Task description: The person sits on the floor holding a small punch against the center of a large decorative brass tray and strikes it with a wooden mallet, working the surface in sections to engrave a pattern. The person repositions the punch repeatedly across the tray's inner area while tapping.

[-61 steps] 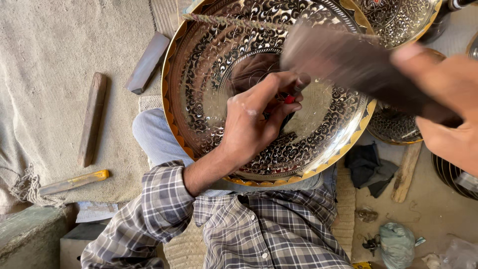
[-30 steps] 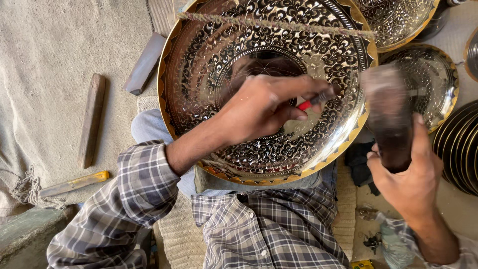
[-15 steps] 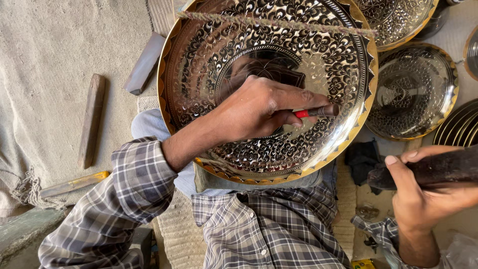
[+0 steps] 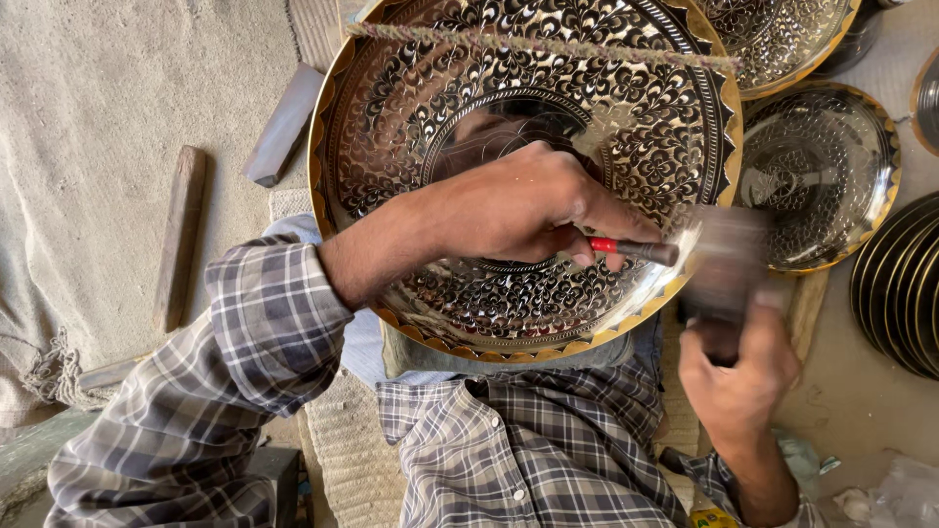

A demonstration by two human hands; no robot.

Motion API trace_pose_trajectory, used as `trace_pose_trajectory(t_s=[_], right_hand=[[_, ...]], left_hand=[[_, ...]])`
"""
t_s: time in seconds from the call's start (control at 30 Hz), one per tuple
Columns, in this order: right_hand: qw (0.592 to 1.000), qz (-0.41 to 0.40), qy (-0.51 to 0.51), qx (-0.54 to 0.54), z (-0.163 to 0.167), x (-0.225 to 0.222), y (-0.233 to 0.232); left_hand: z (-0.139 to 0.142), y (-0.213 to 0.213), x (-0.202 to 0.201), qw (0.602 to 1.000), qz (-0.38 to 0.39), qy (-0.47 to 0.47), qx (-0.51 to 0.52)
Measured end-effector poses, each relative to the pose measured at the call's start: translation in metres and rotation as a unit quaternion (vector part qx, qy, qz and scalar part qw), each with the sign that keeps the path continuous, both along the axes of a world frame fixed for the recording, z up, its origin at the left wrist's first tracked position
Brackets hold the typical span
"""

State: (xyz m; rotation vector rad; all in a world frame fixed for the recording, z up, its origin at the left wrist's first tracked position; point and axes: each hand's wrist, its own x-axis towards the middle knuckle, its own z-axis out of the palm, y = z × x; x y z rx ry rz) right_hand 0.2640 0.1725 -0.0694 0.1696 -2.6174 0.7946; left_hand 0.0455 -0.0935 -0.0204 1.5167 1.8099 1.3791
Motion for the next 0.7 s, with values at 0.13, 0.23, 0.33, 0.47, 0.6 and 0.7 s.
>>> trace_pose_trajectory(t_s=[0.13,0.23,0.33,0.47,0.6,0.7], right_hand=[[0.965,-0.061,0.014,-0.256,-0.003,0.007,-0.013],[0.980,-0.033,0.050,0.188,-0.002,0.012,-0.016],[0.997,-0.038,-0.034,-0.064,-0.008,0.017,-0.013],[0.998,-0.052,-0.014,-0.043,-0.028,0.032,0.002],[0.979,-0.093,-0.009,-0.180,-0.046,0.054,0.011],[0.960,-0.095,0.034,-0.261,-0.048,0.059,0.011]], left_hand=[[0.001,0.007,-0.003,0.999,-0.040,0.036,0.003],[0.001,0.010,-0.008,0.995,-0.086,0.045,-0.027],[0.002,0.013,-0.014,0.999,-0.040,0.029,0.021],[0.002,0.013,-0.017,0.997,-0.071,0.019,-0.031],[0.002,0.017,-0.018,0.994,-0.095,0.027,-0.039],[0.003,0.019,-0.018,0.994,-0.103,0.021,-0.043]])
